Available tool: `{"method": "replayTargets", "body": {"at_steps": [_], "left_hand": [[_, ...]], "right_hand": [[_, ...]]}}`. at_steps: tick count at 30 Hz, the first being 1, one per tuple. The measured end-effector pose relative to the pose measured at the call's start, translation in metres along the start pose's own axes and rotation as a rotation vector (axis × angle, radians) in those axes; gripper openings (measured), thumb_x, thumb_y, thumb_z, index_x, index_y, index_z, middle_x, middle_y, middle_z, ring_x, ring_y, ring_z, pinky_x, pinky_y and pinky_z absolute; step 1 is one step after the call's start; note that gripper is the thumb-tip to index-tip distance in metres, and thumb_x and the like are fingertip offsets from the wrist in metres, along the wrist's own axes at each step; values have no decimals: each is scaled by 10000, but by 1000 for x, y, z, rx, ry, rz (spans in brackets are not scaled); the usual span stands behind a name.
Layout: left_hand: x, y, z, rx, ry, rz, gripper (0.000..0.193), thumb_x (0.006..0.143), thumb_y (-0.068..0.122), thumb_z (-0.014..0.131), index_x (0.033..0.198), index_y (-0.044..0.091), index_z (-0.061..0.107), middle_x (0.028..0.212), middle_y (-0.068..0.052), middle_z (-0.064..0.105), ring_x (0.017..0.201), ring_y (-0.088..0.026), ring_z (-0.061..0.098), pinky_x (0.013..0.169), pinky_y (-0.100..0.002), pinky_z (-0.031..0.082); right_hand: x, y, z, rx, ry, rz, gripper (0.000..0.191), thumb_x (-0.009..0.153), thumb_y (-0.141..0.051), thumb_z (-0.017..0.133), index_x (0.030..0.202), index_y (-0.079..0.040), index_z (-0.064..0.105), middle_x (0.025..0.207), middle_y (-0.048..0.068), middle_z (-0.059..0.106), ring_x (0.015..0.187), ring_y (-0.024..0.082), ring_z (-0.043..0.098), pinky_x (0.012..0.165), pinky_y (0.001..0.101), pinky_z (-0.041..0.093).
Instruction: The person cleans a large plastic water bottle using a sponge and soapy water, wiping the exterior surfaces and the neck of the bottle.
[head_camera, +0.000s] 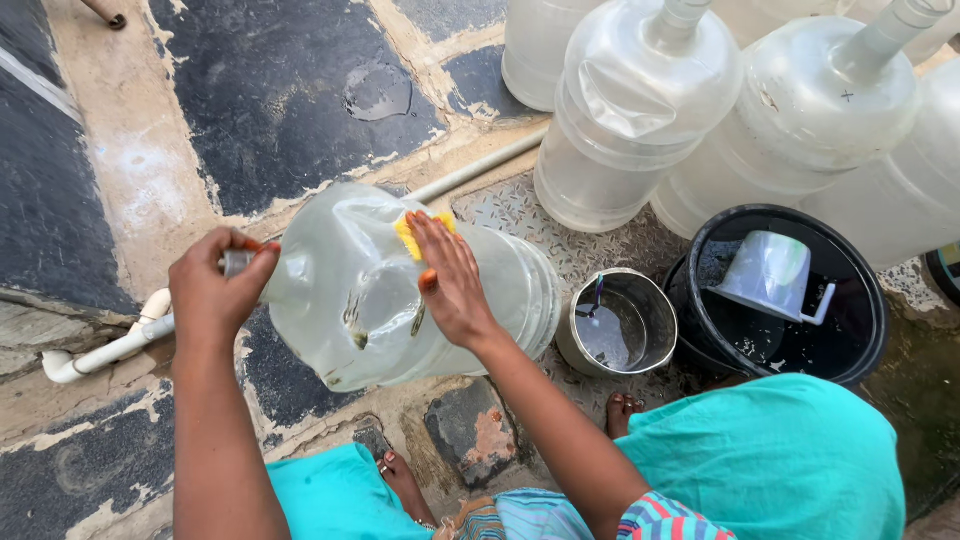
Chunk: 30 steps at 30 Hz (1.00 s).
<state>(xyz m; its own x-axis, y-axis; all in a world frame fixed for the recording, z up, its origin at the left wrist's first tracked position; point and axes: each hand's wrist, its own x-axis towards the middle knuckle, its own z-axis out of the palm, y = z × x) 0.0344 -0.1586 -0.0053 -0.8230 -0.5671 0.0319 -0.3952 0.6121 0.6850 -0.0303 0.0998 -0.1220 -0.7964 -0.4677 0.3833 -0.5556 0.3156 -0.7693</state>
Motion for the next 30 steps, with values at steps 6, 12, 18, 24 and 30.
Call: {"method": "replayTargets", "body": {"at_steps": [6, 12, 18, 24, 30], "left_hand": [[6, -36, -24, -12, -5, -146, 206, 829, 240, 772, 957, 86, 723, 894, -135, 727, 716, -231, 700, 600, -383, 576], [9, -68, -28, -59, 13, -137, 202, 867, 183, 766, 1003, 52, 696, 980, -170, 717, 803, -249, 703, 636, -393, 598], [7, -78, -22, -6, 59, -188, 211, 882, 183, 756, 1023, 41, 690, 956, -181, 710, 778, -270, 723, 567, -373, 613], [1, -73, -12, 12, 105, -64, 283, 895, 223, 786, 1018, -12, 688, 911, -218, 708, 732, -281, 715, 549, -398, 587], [7, -69, -16, 48, 102, -165, 268, 848, 264, 774, 1004, 59, 703, 863, -207, 718, 649, -282, 709, 623, -389, 564]], "right_hand": [[-38, 95, -19, -127, 49, 500, 917, 936, -754, 97, 1574, -95, 131, 1668, 157, 160, 1548, 314, 108, 1253, 453, 65], [-72, 165, -22, 556, 109, 978, 1049, 768, -819, 66, 1605, -186, 70, 1650, 129, 131, 1496, 327, 182, 1190, 519, 191], [-54, 96, 10, -157, 191, 549, 615, 1045, -490, 215, 1575, -187, 290, 1664, 55, 269, 1560, 250, 192, 1305, 450, 127], [-68, -9, 47, -156, 74, -89, 866, 994, -673, 27, 1614, -84, 158, 1690, 147, 134, 1568, 329, 63, 1270, 499, 50], [-79, 90, 48, -296, 247, 105, 707, 1103, -567, 121, 1602, -67, 143, 1686, 143, 195, 1583, 316, 173, 1322, 488, 124]]}}
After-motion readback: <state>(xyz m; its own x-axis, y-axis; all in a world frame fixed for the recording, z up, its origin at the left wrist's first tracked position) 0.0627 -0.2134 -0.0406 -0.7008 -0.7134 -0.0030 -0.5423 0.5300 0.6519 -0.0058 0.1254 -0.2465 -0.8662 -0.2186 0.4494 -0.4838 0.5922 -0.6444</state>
